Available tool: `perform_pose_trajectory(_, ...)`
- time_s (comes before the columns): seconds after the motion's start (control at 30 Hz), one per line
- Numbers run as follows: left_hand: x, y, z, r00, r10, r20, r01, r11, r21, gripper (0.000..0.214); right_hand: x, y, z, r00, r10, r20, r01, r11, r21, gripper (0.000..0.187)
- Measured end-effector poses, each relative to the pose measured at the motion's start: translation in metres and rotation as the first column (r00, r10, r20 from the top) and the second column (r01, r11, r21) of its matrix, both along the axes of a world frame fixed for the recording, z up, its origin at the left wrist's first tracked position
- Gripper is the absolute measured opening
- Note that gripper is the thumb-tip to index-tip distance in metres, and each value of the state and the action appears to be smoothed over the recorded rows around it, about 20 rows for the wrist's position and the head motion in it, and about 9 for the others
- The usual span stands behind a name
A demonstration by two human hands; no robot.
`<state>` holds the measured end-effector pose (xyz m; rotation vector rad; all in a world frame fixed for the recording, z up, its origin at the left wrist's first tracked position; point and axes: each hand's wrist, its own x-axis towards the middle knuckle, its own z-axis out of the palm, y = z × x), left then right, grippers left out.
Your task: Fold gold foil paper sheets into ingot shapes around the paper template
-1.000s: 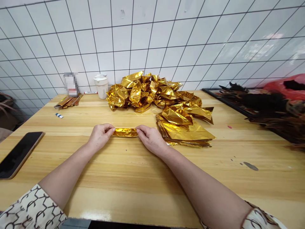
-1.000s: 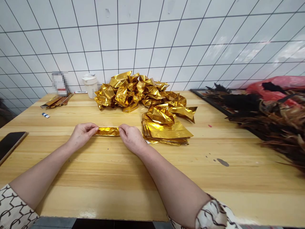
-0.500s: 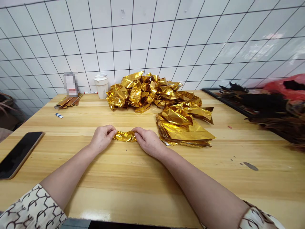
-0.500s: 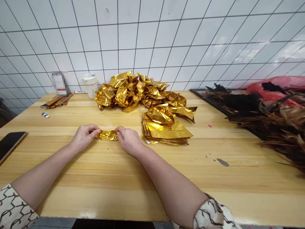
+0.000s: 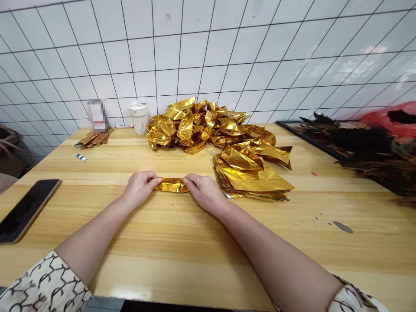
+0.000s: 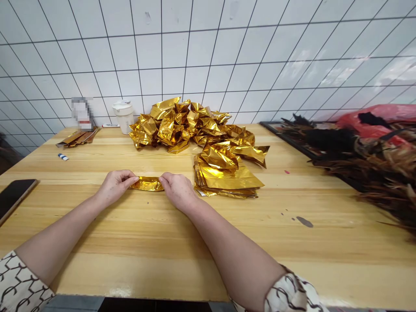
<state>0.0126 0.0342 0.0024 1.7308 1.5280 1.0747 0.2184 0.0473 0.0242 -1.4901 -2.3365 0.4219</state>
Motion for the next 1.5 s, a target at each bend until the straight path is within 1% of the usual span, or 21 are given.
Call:
perform_pose_trajectory(0.17, 0.003, 0.0, 0.0, 0.996, 0.01, 0.088, -0.01, 1.0, -0.003, 0.024, -0.002, 0.0, -0.003, 0.997, 0.027, -0.076, -0.027, 1.0, 0.004, 0.031)
perform_pose_trajectory(0.3, 0.005, 0.0, -0.001, 0.992, 0.037, 0.117, -0.038, 0.999, 0.003, 0.024, -0.004, -0.002, -0.005, 0.993, 0.032, -0.115, -0.029, 0.999, 0.027, 0.03)
perform_pose_trajectory(0.57, 0.008, -0.002, -0.003, 0.981, 0.052, 0.189, -0.05, 0.999, -0.019, 0.027, -0.006, -0.003, -0.008, 0.988, 0.027, -0.152, -0.022, 0.999, 0.035, 0.029)
perform_pose_trajectory(0.77, 0.009, -0.001, -0.002, 0.976, 0.052, 0.21, -0.046, 0.998, -0.036, 0.028, -0.008, -0.003, -0.009, 0.981, 0.038, -0.188, -0.03, 0.998, 0.048, 0.027)
perform_pose_trajectory(0.93, 0.01, -0.001, -0.002, 0.975, 0.049, 0.215, -0.042, 0.998, -0.036, 0.029, -0.009, -0.005, -0.009, 0.982, 0.047, -0.183, -0.041, 0.998, 0.036, 0.028)
perform_pose_trajectory(1.1, 0.011, -0.002, -0.001, 0.978, 0.041, 0.204, -0.037, 0.999, -0.022, 0.028, -0.01, -0.005, -0.009, 0.98, 0.078, -0.185, -0.069, 0.996, 0.055, 0.03)
perform_pose_trajectory(1.33, 0.01, -0.001, 0.001, 0.965, 0.049, 0.258, -0.04, 0.999, -0.037, 0.029, -0.005, -0.003, -0.006, 0.986, 0.03, -0.162, -0.022, 0.998, 0.052, 0.031)
perform_pose_trajectory(1.5, 0.01, -0.001, 0.001, 0.968, 0.051, 0.245, -0.043, 0.998, -0.035, 0.029, -0.006, -0.005, -0.007, 0.985, 0.056, -0.162, -0.043, 0.996, 0.078, 0.033)
